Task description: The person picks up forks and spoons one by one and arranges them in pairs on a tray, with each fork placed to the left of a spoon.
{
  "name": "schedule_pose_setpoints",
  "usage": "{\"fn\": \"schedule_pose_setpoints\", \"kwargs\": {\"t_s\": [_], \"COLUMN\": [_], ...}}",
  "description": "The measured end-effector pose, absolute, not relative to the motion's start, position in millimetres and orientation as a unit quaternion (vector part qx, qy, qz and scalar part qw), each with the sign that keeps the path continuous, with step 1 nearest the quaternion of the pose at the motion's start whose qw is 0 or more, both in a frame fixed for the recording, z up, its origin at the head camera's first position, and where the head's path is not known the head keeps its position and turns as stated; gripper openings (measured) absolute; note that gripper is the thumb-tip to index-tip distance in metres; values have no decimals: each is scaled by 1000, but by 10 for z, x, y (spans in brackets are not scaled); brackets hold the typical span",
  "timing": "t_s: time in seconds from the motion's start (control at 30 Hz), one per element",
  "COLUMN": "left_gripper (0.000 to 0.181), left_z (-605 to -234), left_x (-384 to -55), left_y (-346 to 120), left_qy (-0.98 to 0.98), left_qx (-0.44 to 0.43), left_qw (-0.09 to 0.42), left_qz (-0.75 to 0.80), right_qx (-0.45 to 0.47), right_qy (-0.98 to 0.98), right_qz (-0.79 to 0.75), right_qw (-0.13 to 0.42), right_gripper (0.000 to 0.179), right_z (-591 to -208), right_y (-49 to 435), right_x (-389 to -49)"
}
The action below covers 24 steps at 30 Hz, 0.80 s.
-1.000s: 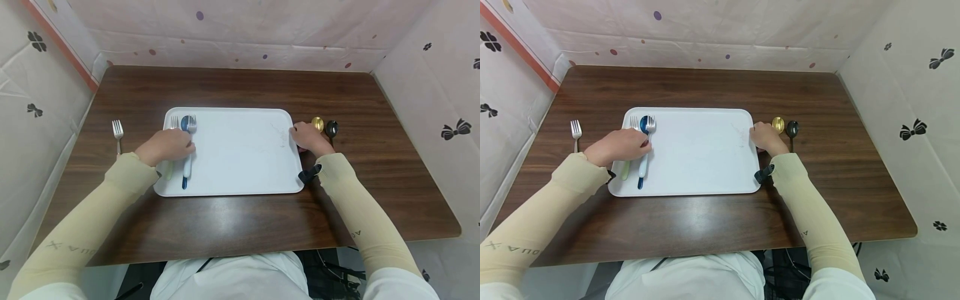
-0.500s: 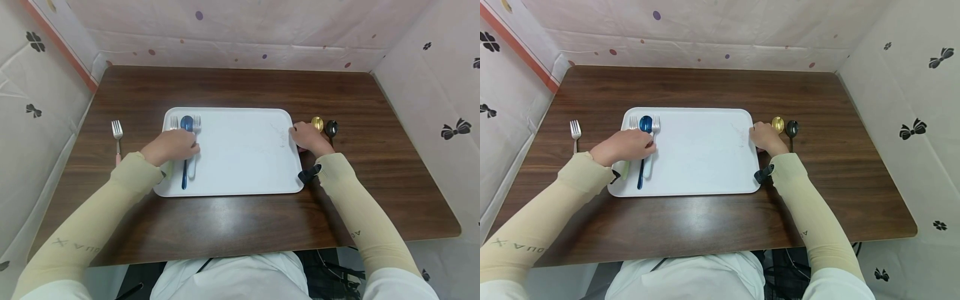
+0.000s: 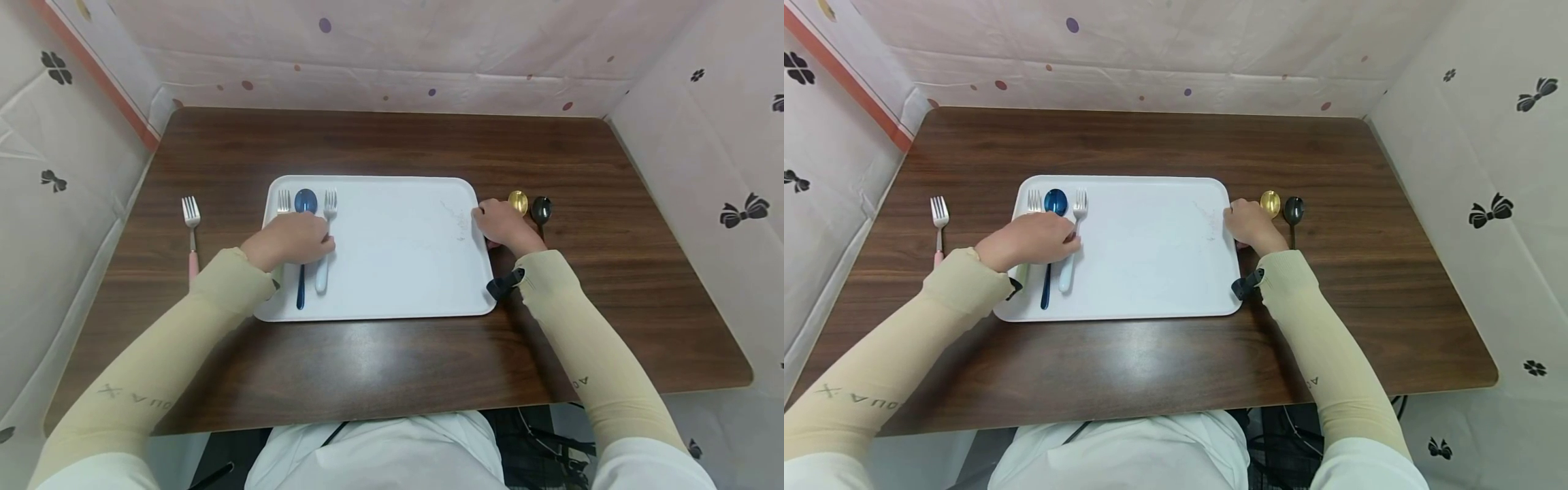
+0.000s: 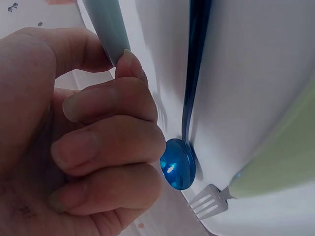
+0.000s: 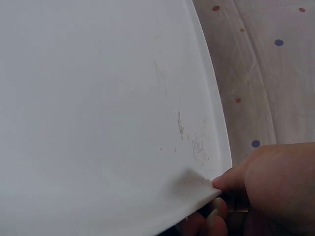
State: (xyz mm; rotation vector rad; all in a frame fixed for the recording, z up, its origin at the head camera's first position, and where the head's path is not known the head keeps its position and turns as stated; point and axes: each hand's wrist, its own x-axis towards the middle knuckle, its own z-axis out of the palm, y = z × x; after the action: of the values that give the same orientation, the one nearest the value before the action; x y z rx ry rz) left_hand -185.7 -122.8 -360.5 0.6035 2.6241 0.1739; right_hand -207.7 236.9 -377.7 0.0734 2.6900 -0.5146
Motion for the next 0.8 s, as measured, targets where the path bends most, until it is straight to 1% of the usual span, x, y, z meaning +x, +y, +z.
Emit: {"fn": "schedule_pose_setpoints", "kwargs": {"t_s": [0.3, 0.63, 0.8], "left_gripper": [31, 31, 31], "left_z": [-3628, -3623, -3604], "left_x": [-1850, -1878, -1875], "left_y": [-1183, -1092, -1032], "left_qy": [946, 944, 943], "left_qx": [229, 228, 235], "left_qw": [218, 229, 224], "left_qz": [69, 70, 68], "right_qx": [27, 29, 25], "right_qy": [963, 962, 961], "right_qz": [-182, -182, -185], "right_qw": [199, 202, 203], "right_gripper": [47, 47, 47], "right_z": [-3791, -3782, -3791], "right_y": [2374, 2376, 2390], "right_x": [-2084, -2079, -2083]}}
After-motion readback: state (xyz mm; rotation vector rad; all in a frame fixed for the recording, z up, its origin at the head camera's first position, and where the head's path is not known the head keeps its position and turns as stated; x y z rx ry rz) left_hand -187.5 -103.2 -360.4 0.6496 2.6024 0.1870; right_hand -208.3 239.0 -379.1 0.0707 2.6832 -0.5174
